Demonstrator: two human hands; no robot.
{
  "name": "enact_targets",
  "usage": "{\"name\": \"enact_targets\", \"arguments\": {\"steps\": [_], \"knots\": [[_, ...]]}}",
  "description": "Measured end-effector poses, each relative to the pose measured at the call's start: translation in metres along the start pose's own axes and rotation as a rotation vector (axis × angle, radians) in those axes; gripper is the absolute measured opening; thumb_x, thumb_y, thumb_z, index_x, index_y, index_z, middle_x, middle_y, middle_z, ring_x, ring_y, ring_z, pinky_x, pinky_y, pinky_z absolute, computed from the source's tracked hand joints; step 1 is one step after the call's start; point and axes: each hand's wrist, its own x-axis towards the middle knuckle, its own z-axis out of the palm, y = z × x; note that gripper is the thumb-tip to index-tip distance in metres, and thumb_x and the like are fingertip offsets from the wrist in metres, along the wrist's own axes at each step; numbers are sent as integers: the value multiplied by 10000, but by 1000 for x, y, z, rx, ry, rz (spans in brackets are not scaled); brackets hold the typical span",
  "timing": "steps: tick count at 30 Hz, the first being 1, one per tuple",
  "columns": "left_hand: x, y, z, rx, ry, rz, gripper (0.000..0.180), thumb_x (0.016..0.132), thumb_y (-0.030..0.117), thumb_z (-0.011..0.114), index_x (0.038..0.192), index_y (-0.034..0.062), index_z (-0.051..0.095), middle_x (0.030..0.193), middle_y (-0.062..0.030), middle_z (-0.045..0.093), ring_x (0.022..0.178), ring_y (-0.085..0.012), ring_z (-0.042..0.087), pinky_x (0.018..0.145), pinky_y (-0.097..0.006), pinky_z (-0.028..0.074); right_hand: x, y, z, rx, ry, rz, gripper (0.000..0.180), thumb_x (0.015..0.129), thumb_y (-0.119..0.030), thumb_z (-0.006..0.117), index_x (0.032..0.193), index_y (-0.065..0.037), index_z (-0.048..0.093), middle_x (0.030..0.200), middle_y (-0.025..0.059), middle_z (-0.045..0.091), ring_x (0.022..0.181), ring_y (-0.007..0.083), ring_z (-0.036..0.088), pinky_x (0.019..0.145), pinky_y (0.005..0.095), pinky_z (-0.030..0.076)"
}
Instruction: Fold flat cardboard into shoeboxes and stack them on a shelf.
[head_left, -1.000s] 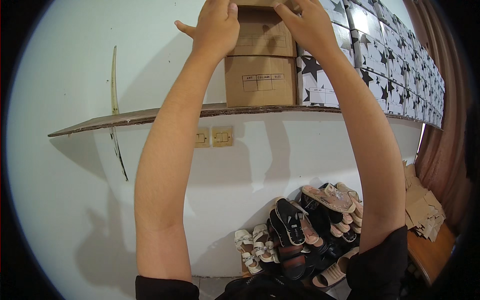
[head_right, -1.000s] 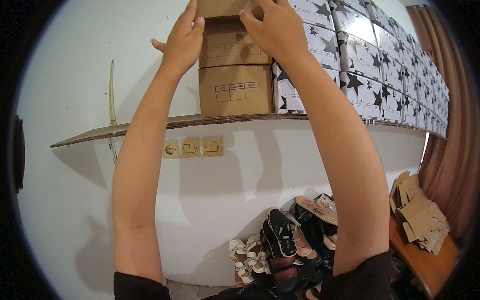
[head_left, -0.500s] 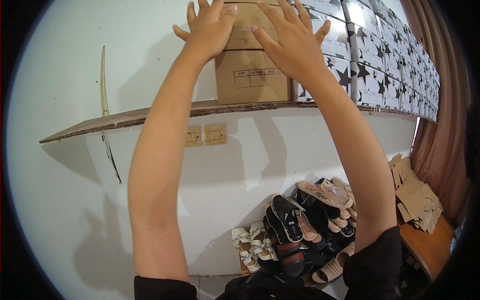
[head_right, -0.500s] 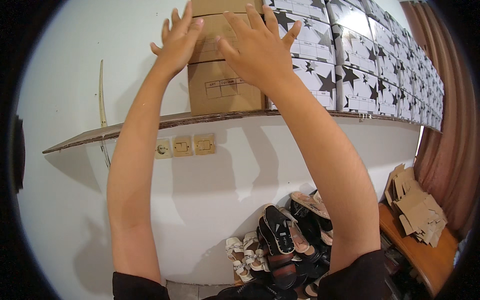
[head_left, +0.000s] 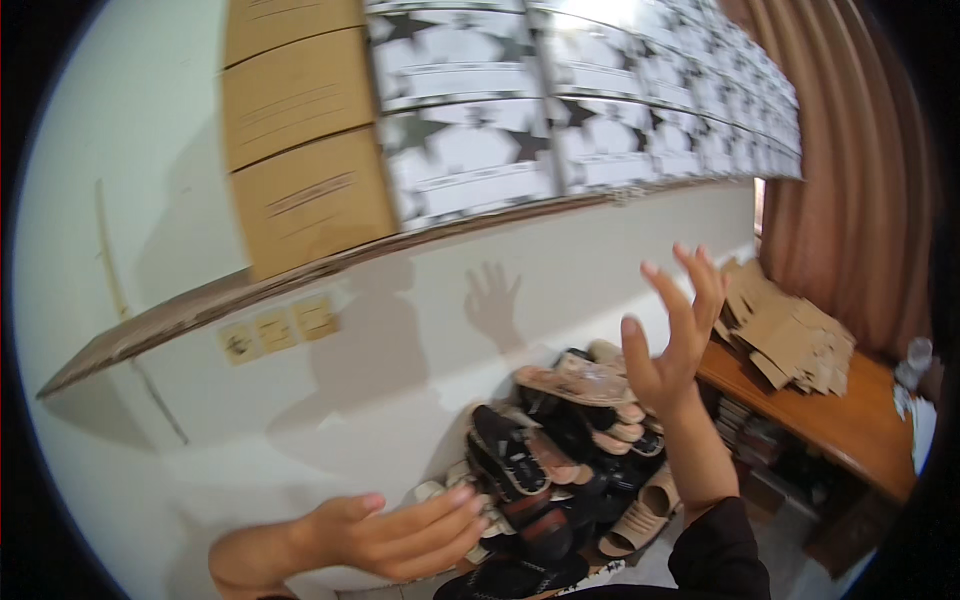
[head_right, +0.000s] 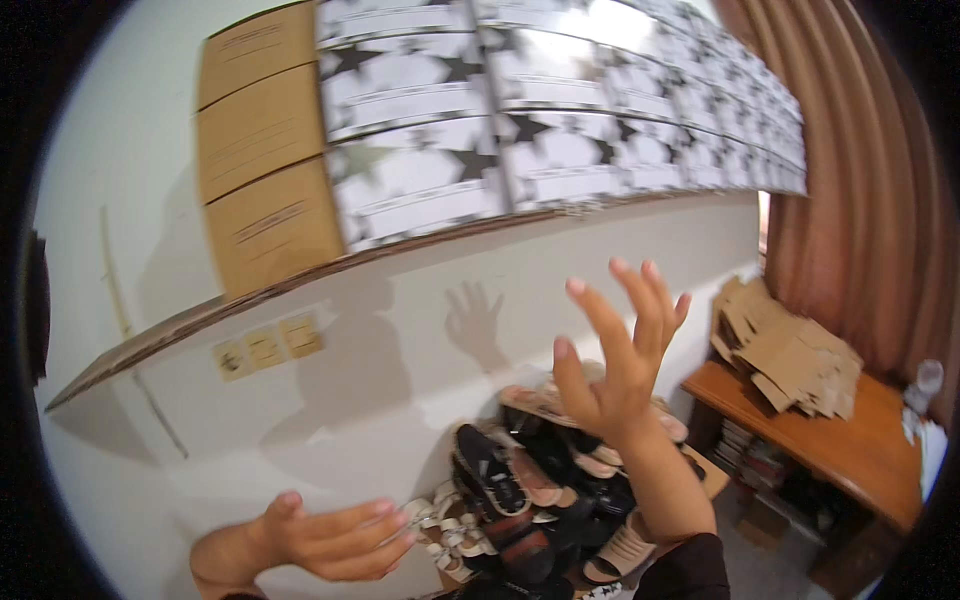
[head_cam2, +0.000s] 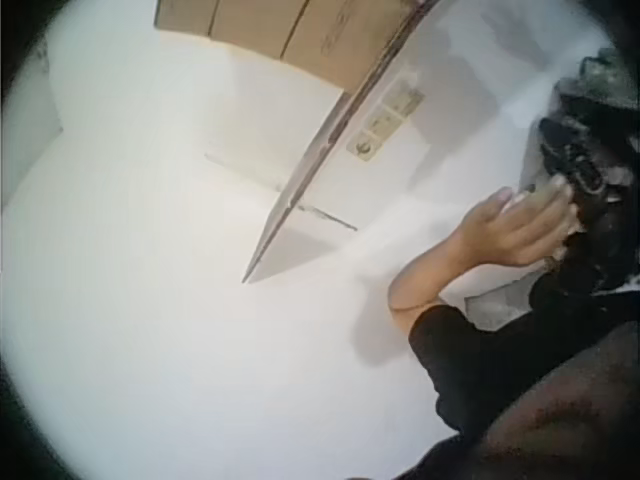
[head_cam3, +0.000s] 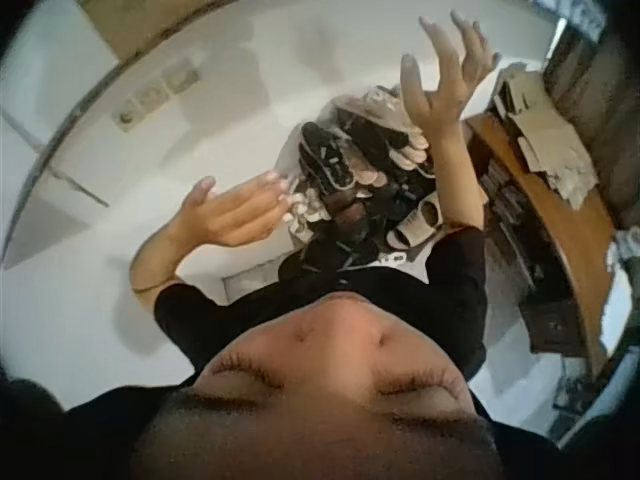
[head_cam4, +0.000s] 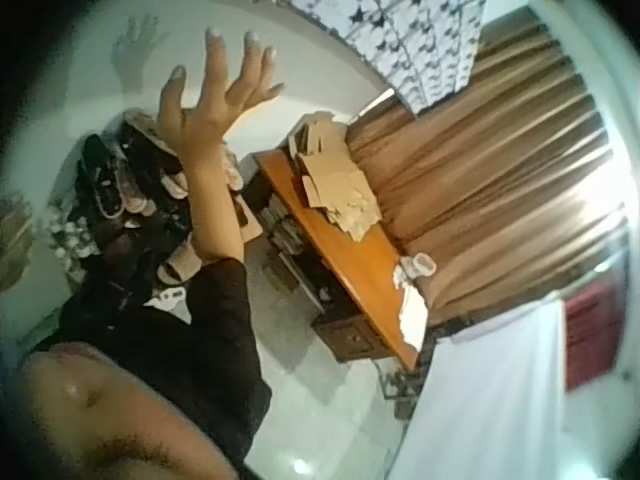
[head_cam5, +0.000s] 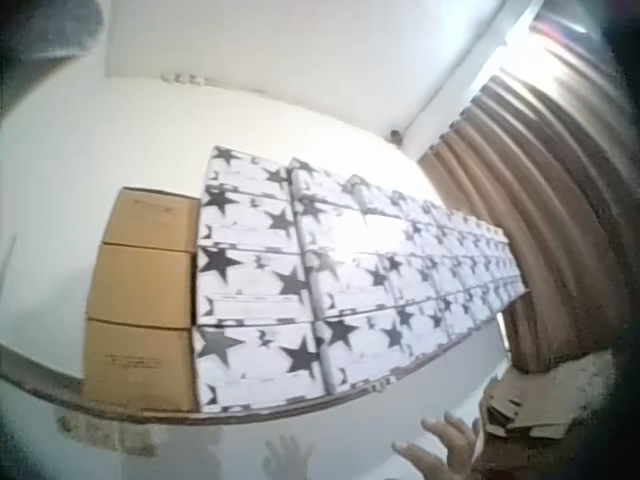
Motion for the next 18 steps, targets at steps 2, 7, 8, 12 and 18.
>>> {"name": "enact_targets", "arguments": {"steps": [2,7,8,12,18], "knots": [[-7,18,19,-221,21,-60,207,776,373,568,934,266,650,922,80,635,946,-98,599,1059,-520,175,-33,26,-32,-32,-29,52,393,713,-152,593,1098,-73,614,1263,173,456,1265,352,314,1082,489,40],[13,92,81,-587,63,-404,122,749,269,596,828,205,662,841,19,635,795,-159,604,875,-434,375,-117,90,-120,-208,-190,205,389,707,-113,618,1090,-47,607,1221,192,461,1179,385,380,1018,510,227],[21,111,93,-673,95,-504,124,745,266,606,839,208,663,839,31,628,793,-148,600,869,-405,388,-137,100,-138,-243,-226,267,403,699,-100,630,1099,-53,604,1212,186,462,1153,388,400,1003,504,252],[89,175,148,-955,261,-717,121,746,194,593,836,143,655,792,-8,622,738,-187,595,821,-379,421,-209,132,-212,-422,-403,444,431,685,-120,653,1113,-94,609,1163,167,483,1089,360,448,946,477,325],[232,275,203,-1404,400,-843,124,735,88,583,832,67,658,734,-71,629,695,-252,592,744,-410,456,-243,174,-303,-610,-477,647,430,695,-82,647,1123,-85,601,1146,158,503,1068,316,470,914,403,372]]}}
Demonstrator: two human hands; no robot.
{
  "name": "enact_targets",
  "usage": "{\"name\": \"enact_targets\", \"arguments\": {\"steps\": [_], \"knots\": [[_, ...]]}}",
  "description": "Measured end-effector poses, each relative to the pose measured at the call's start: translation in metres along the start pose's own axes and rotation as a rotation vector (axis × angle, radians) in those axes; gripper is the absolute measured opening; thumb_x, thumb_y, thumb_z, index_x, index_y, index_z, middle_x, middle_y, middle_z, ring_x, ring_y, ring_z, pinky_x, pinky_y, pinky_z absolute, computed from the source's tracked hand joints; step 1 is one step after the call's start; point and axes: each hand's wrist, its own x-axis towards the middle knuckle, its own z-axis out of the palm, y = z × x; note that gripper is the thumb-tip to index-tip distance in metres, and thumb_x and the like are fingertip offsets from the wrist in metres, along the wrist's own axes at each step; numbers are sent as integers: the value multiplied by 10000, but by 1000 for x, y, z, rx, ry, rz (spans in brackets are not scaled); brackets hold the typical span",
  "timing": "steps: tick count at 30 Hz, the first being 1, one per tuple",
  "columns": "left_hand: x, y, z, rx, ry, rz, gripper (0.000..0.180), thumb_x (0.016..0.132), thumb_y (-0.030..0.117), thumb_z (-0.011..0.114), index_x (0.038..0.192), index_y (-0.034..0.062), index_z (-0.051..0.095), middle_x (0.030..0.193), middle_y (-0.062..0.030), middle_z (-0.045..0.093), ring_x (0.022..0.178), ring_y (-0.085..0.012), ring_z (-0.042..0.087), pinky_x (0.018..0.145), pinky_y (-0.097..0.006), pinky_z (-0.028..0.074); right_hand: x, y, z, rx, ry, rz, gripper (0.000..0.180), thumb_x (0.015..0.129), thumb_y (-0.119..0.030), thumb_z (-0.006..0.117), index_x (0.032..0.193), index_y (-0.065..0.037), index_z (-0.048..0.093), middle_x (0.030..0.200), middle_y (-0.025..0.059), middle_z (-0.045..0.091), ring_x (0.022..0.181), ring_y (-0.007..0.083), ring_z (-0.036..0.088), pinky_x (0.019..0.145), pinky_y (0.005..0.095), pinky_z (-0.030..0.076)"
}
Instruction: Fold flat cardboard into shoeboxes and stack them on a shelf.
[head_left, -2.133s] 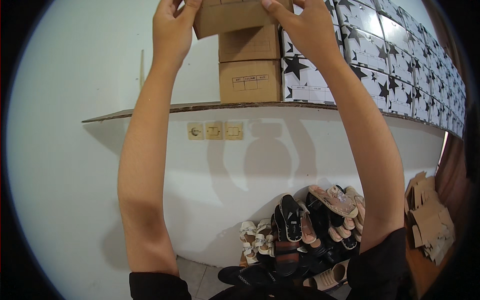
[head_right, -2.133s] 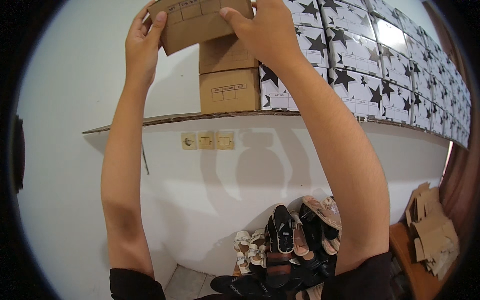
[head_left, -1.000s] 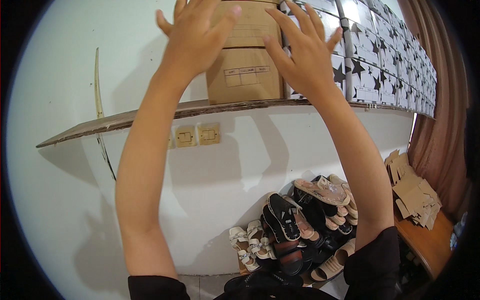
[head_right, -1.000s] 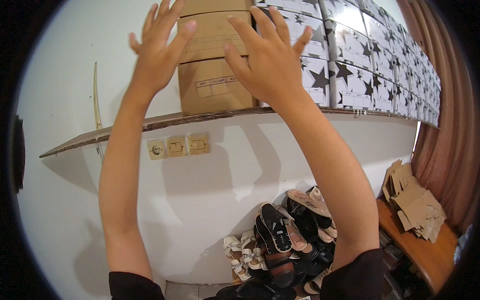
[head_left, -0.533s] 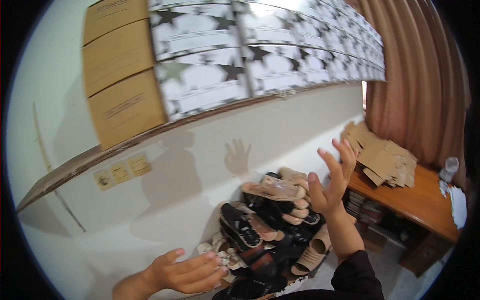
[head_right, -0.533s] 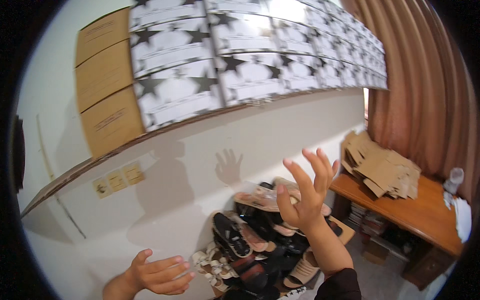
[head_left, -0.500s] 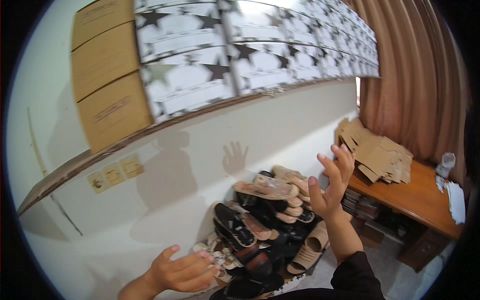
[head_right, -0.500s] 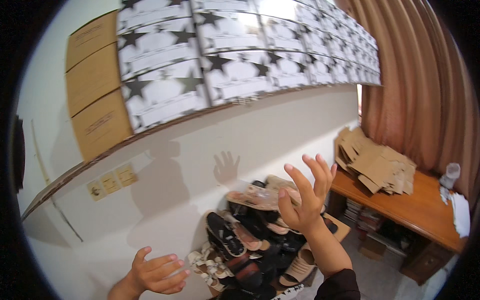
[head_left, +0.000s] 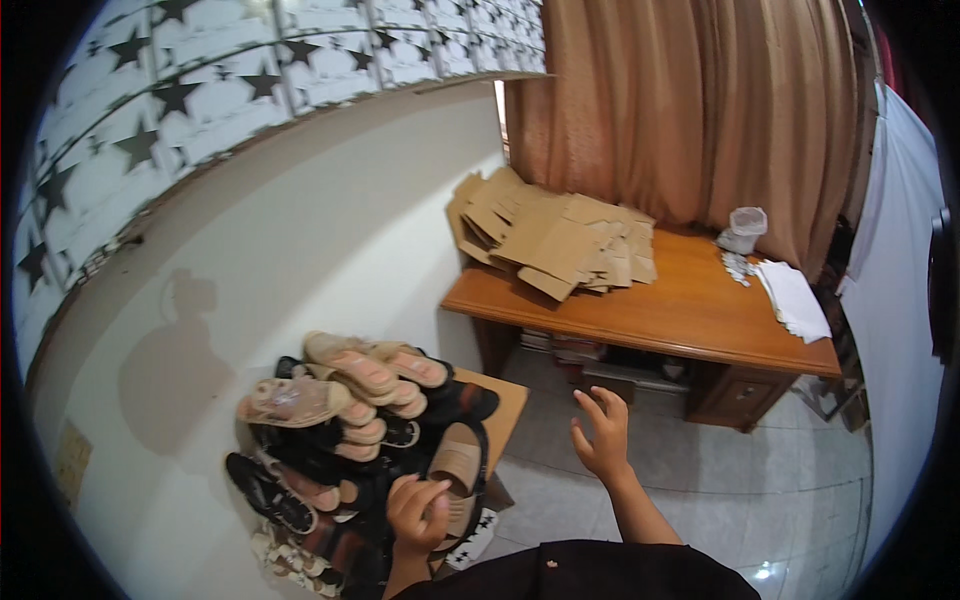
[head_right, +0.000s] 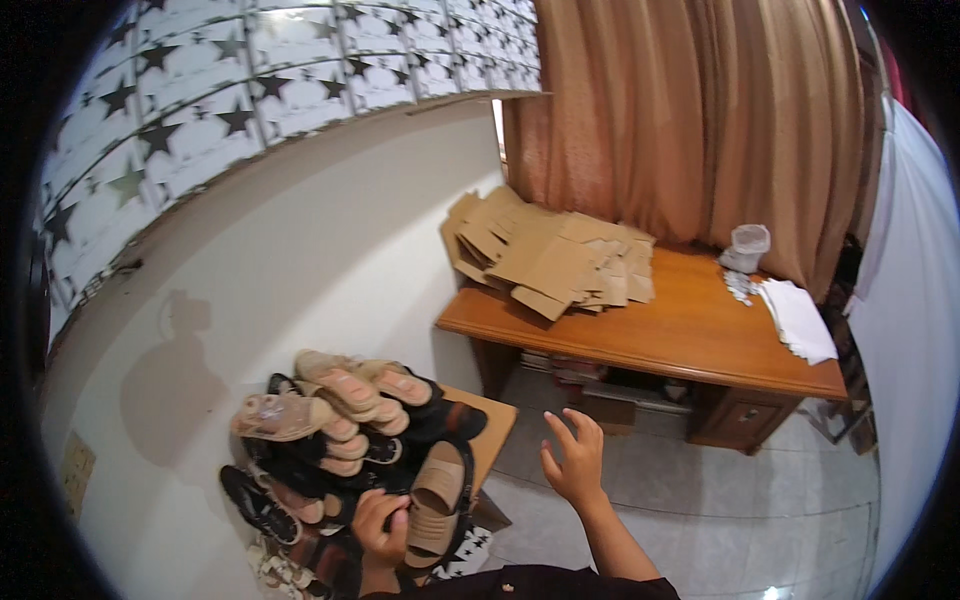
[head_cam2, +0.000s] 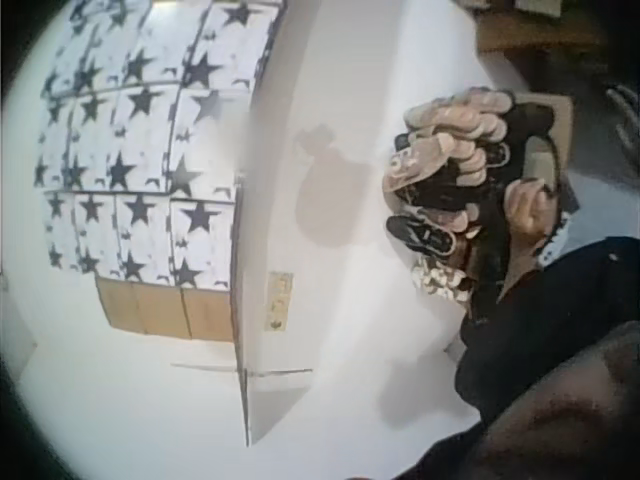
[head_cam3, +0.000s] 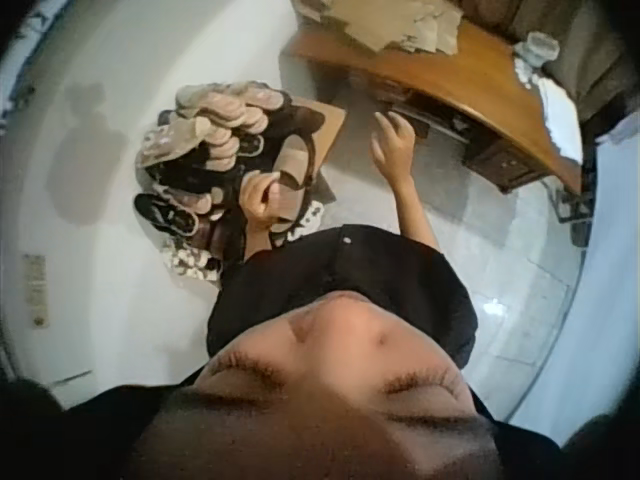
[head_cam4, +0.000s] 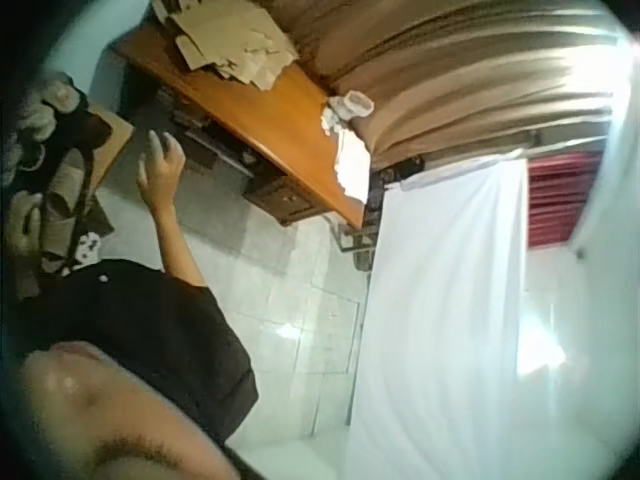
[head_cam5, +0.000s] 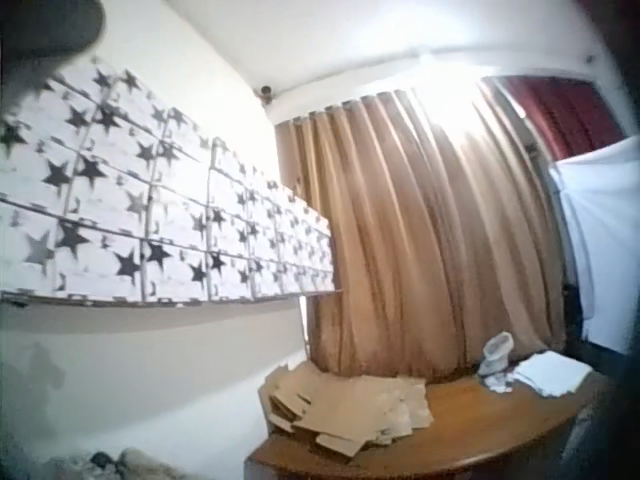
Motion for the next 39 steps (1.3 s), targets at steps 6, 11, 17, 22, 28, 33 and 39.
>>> {"name": "enact_targets", "arguments": {"steps": [6,11,17,22,28,33,39], "knots": [[33,-14,148,-300,-172,40,161,734,66,618,890,59,656,783,-78,647,704,-255,603,703,-366,464,19,83,-3,-128,-6,98,419,694,-112,658,1109,-100,605,1100,129,535,1039,293,494,890,405,371],[38,-43,280,-481,-181,-268,190,762,48,608,948,62,645,787,-61,636,740,-233,616,706,-335,469,32,137,27,-117,-92,87,422,696,-133,665,1111,-106,596,1097,137,534,1041,301,494,889,404,369],[91,-145,437,-537,-312,-472,418,768,99,641,1166,55,523,939,-93,611,859,-198,592,772,-324,474,89,233,64,-225,-197,101,408,703,-165,662,1101,-108,595,1090,148,538,1040,315,495,886,429,371],[177,-234,545,-990,-318,-1147,507,846,154,604,1294,53,390,1110,-74,533,974,-199,532,836,-368,437,163,300,107,-149,-209,177,395,712,-170,649,1099,-111,596,1091,159,547,1052,321,502,892,435,374],[240,-325,649,-921,-264,-1601,466,856,247,602,1260,82,436,1254,-102,471,1177,-271,449,919,-482,379,226,344,139,-129,-287,170,395,728,-189,639,1111,-113,582,1110,170,545,1068,325,500,900,435,381],[274,-340,677,-809,-260,-1651,279,861,265,602,1073,96,539,1041,-18,536,920,-184,513,793,-398,407,223,385,151,-132,-283,318,346,737,-182,643,1071,-99,602,1084,184,553,1006,350,524,867,424,419],[306,-316,658,-1093,-40,-1375,220,943,209,475,1099,54,487,1015,-66,553,823,-178,568,632,-345,473,227,413,156,-117,-217,397,341,730,-158,644,1061,-83,603,1064,188,547,1006,353,517,873,418,418]]}}
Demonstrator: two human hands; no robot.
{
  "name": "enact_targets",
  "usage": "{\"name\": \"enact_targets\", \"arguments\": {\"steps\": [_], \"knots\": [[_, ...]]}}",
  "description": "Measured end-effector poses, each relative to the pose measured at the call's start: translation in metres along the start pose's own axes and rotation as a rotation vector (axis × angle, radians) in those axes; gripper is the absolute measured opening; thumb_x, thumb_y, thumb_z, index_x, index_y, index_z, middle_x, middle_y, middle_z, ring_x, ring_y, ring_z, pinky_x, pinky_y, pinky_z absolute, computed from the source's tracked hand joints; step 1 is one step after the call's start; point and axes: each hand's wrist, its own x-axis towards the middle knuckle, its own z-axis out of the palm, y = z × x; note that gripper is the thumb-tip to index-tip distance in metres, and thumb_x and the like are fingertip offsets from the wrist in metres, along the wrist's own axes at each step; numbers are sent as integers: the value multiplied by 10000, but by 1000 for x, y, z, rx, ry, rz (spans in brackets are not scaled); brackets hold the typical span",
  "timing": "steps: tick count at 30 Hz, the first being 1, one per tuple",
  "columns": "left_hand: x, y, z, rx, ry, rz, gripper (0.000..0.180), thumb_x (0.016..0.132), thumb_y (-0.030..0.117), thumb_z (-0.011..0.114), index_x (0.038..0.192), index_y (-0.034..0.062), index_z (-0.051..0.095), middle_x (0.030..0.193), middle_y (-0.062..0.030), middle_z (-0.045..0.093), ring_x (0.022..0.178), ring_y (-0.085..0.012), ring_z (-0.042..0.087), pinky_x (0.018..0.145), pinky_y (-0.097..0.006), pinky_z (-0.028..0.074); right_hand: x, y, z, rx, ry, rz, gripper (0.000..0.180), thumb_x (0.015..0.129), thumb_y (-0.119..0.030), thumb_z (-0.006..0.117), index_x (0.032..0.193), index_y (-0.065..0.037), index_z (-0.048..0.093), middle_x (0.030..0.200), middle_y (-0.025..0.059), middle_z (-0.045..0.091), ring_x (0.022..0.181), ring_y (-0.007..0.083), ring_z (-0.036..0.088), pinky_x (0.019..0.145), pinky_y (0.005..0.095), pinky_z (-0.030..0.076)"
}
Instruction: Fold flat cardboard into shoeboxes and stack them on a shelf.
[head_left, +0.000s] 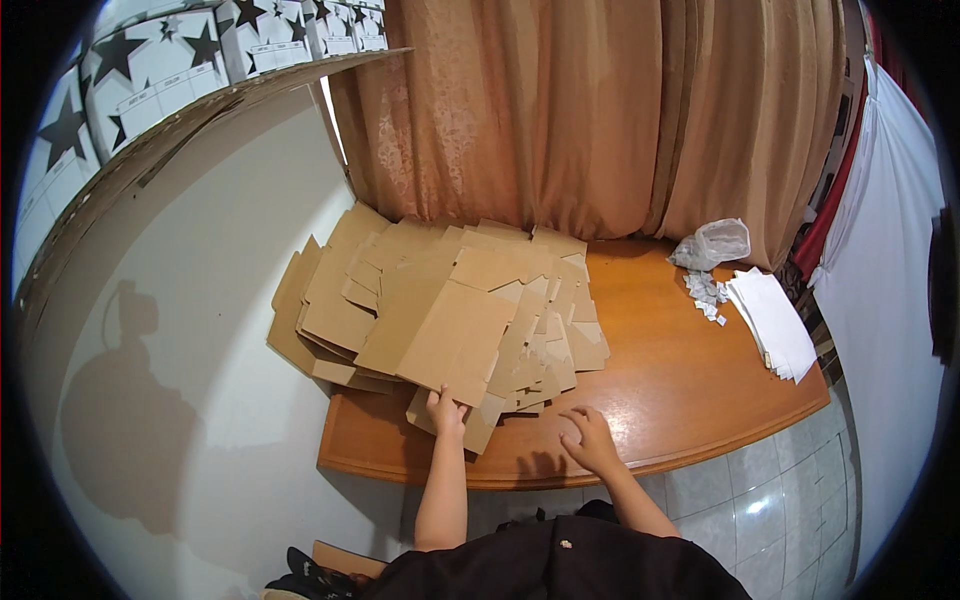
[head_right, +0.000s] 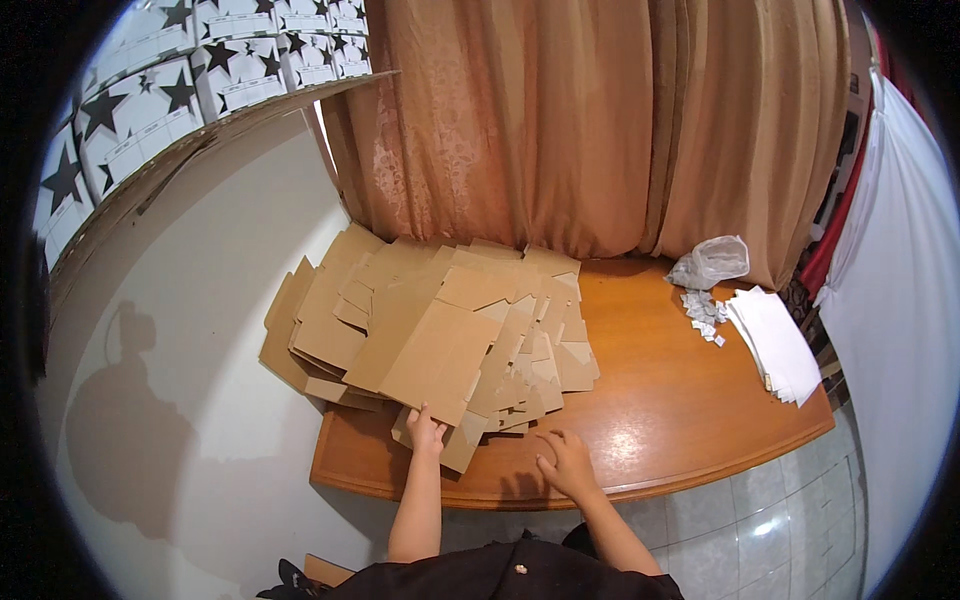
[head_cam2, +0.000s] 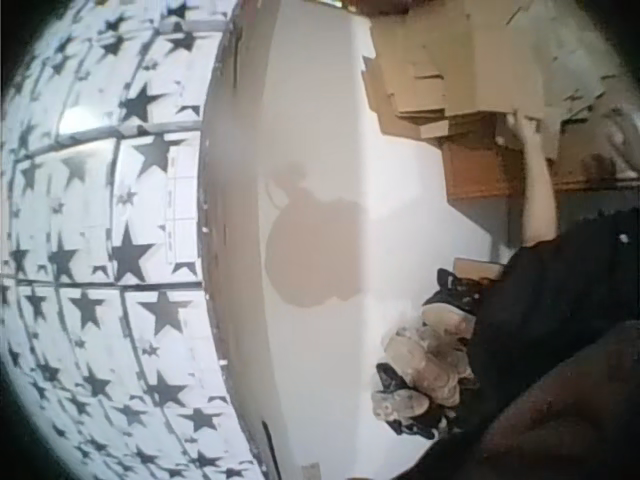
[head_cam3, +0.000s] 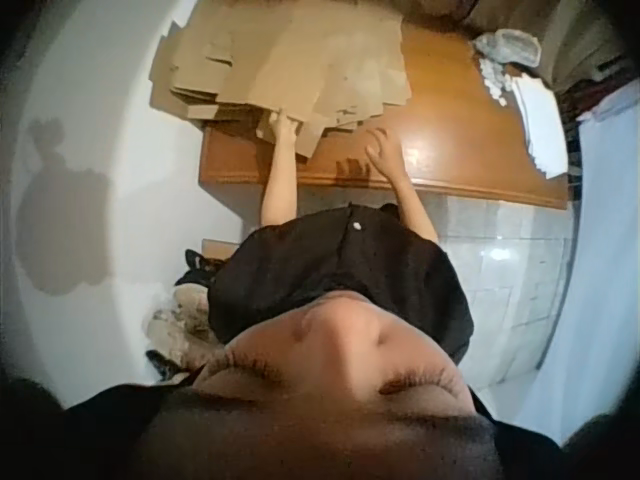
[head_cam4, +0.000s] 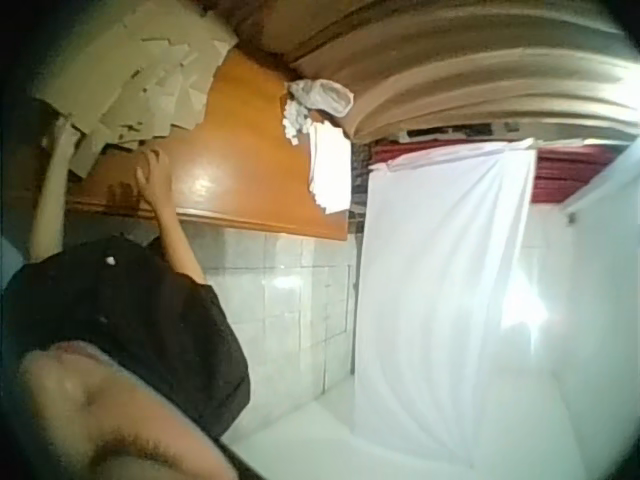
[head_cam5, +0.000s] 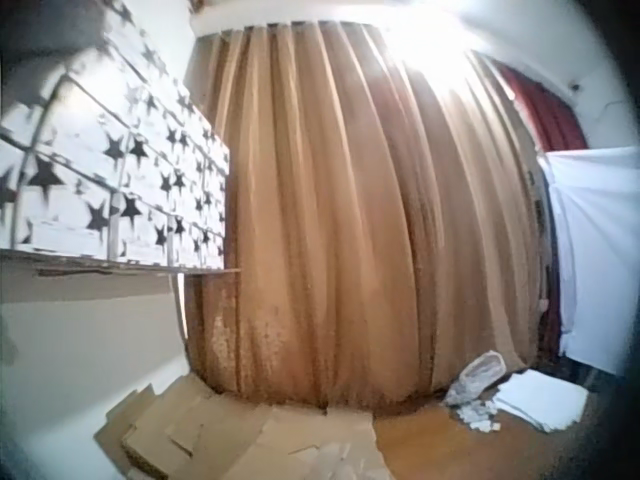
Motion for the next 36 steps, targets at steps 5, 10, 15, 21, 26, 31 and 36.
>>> {"name": "enact_targets", "arguments": {"steps": [5,10,15,21,26,31,36], "knots": [[-37,45,-4,35,-212,23,249,963,193,435,1148,26,445,1048,-111,555,849,-205,592,630,-341,504,7,21,-4,18,50,145,613,710,-131,651,1273,-76,415,1149,217,492,1046,385,480,883,433,410],[-97,90,0,52,-421,4,325,958,196,443,1240,37,418,1146,-94,557,932,-189,598,711,-323,522,1,58,-18,235,293,217,865,656,-88,715,1384,-92,247,1233,201,429,1075,330,465,915,420,389],[-115,92,8,61,-675,-58,467,937,152,475,1353,16,311,1263,-116,497,1079,-182,544,858,-306,478,3,56,-80,334,612,430,1118,614,-100,769,1452,-152,30,1301,162,387,1126,304,439,953,406,364],[-127,84,39,159,-838,-178,673,905,111,537,1436,41,131,1296,-118,474,1012,-135,574,782,-260,495,-28,85,-116,1039,636,218,1056,600,34,714,1433,-170,99,1373,85,337,1256,243,361,1034,394,317],[-120,56,51,222,-936,-255,732,889,92,560,1448,51,89,1298,-115,471,977,-123,587,726,-234,504,-47,97,-127,1392,627,114,710,750,-218,644,1366,-109,307,1325,61,432,1238,255,408,1033,409,326],[-129,38,81,243,-905,-326,689,889,102,560,1435,34,145,1211,-116,537,914,-115,609,698,-216,506,-51,96,-149,1570,591,-21,610,773,-390,590,1276,-70,459,1273,84,513,1211,290,447,1015,428,351],[-131,12,112,268,-830,-302,638,886,111,565,1411,32,211,1120,-94,589,852,-92,617,664,-198,502,-34,100,-179,1363,598,175,640,796,-217,547,1366,-75,292,1313,91,454,1205,295,452,1019,435,349]]}}
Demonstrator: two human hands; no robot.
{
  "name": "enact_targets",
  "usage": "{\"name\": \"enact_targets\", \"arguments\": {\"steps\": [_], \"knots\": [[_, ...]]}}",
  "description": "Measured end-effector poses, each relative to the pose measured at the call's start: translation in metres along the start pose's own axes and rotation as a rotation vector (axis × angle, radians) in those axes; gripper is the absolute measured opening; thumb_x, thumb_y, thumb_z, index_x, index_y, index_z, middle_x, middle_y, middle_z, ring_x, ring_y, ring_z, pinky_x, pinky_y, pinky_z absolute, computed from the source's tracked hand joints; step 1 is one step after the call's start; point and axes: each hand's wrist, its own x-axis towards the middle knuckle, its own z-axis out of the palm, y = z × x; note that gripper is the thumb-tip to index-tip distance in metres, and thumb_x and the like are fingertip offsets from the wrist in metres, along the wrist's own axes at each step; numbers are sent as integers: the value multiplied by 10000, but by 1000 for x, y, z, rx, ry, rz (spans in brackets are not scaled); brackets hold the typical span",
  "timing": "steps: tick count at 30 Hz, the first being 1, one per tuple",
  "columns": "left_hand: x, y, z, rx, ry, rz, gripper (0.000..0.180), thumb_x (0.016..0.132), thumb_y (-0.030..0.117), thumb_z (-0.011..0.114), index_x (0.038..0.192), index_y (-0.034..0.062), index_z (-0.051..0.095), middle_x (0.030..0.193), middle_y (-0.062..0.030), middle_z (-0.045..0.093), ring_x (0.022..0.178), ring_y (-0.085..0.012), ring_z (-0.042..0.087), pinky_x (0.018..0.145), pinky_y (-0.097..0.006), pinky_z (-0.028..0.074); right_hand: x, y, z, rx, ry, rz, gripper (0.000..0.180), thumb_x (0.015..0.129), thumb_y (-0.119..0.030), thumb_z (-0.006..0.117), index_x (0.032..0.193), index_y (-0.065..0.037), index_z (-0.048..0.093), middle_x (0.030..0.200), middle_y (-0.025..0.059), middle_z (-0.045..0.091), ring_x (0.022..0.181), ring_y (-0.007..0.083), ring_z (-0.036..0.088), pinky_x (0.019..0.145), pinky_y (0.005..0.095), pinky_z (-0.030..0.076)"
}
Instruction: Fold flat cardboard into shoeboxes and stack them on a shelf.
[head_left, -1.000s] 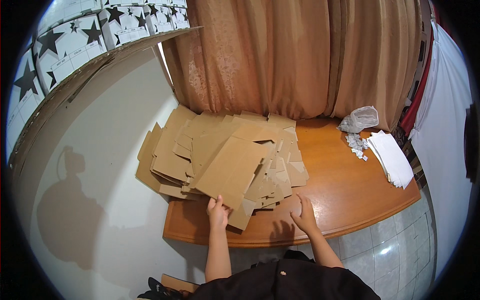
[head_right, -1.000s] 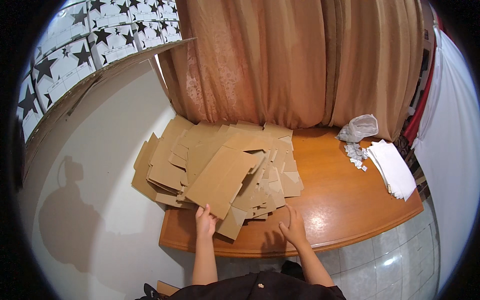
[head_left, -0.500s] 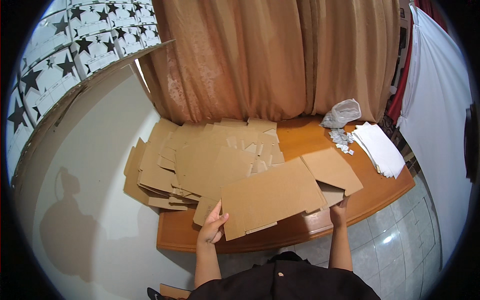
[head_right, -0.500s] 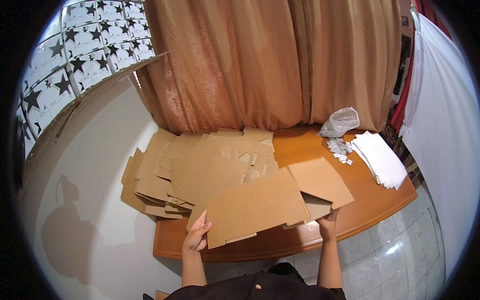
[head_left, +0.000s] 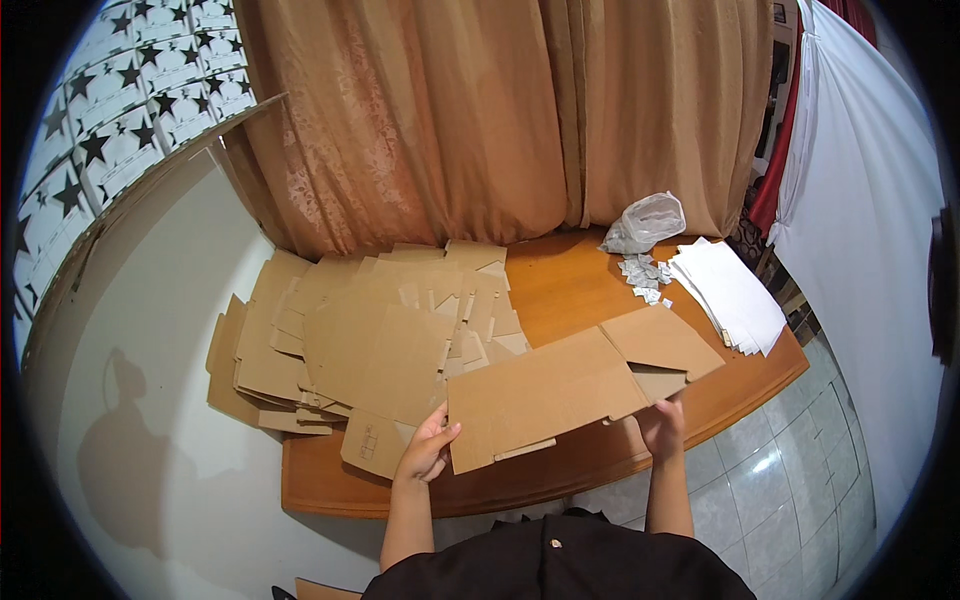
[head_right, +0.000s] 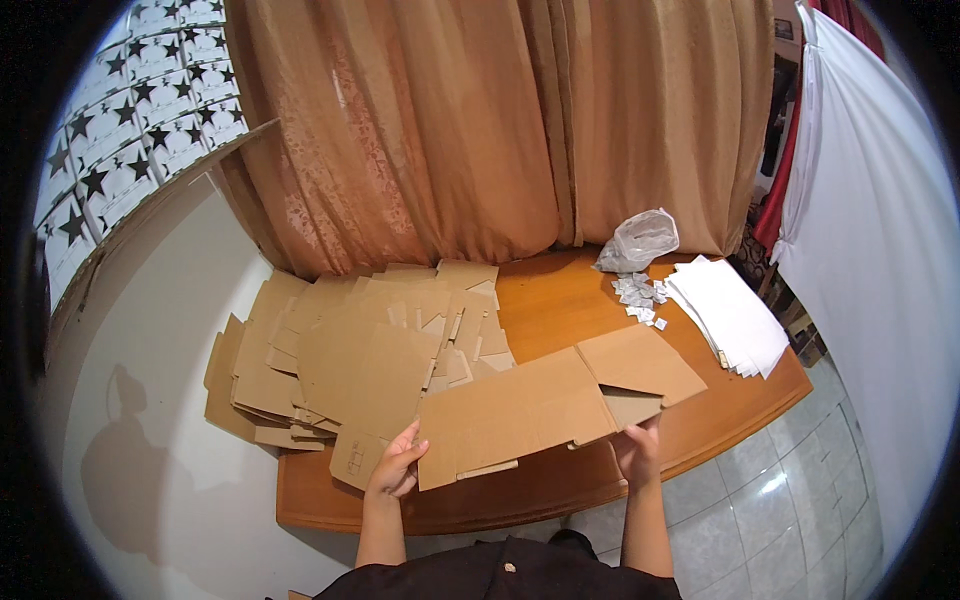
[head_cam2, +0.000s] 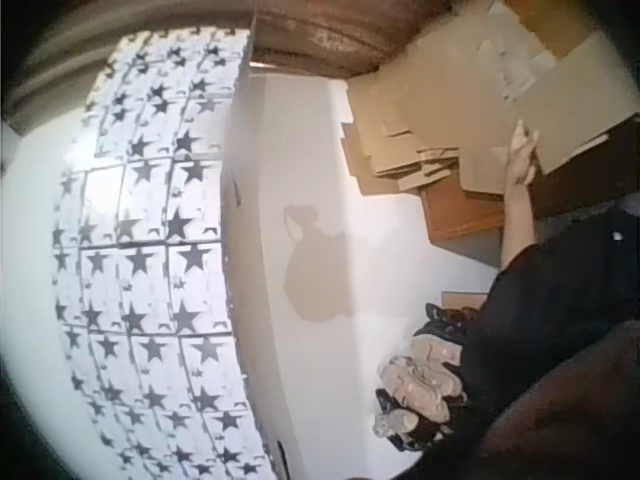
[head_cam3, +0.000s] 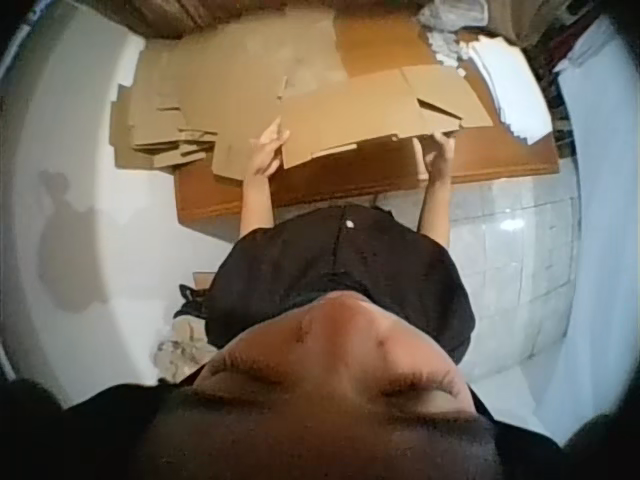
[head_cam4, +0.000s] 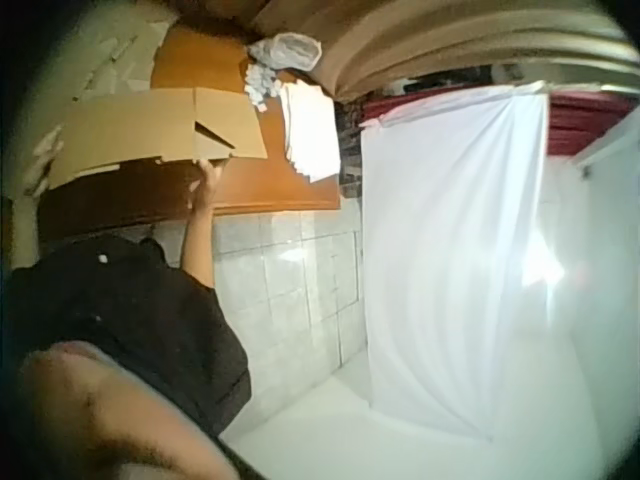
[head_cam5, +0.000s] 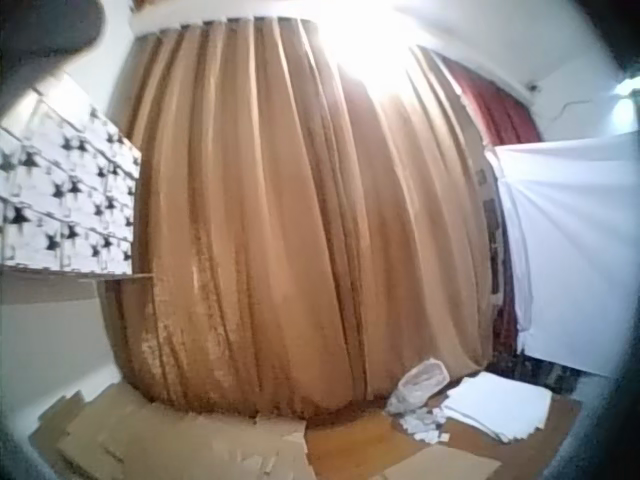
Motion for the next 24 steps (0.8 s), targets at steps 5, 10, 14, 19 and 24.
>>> {"name": "enact_targets", "arguments": {"steps": [5,10,14,19,24], "knots": [[36,-16,16,62,-20,-20,659,880,118,579,1416,64,199,1052,-91,618,810,-93,624,628,-203,500,40,-21,-27,-62,113,105,524,813,-24,460,1311,-78,305,1274,83,468,1106,235,532,877,352,476],[63,-16,67,120,-61,9,730,882,124,580,1444,83,116,1029,-103,634,827,-115,626,675,-238,494,72,-37,-69,-160,285,175,465,841,-48,475,1279,-64,320,1184,95,504,1017,220,567,790,338,511],[89,-48,67,186,-19,52,767,887,138,577,1453,78,62,1183,-149,557,1036,-170,566,885,-302,439,93,-51,-71,-172,237,107,419,861,-57,492,1253,-56,344,1098,87,542,945,192,587,732,319,522],[88,-61,91,9,-47,157,944,828,212,668,1449,60,-25,1449,-194,214,1337,-233,246,1062,-347,243,113,-46,-78,-266,175,106,422,880,-55,474,1277,-43,330,1174,102,507,1046,194,539,843,330,472],[87,-55,99,441,22,354,1088,722,165,765,1451,79,-38,1449,-195,215,1348,-236,225,1061,-332,228,123,-48,-76,-254,100,200,441,877,-27,462,1296,-28,323,1240,106,475,1112,207,510,923,338,440]]}}
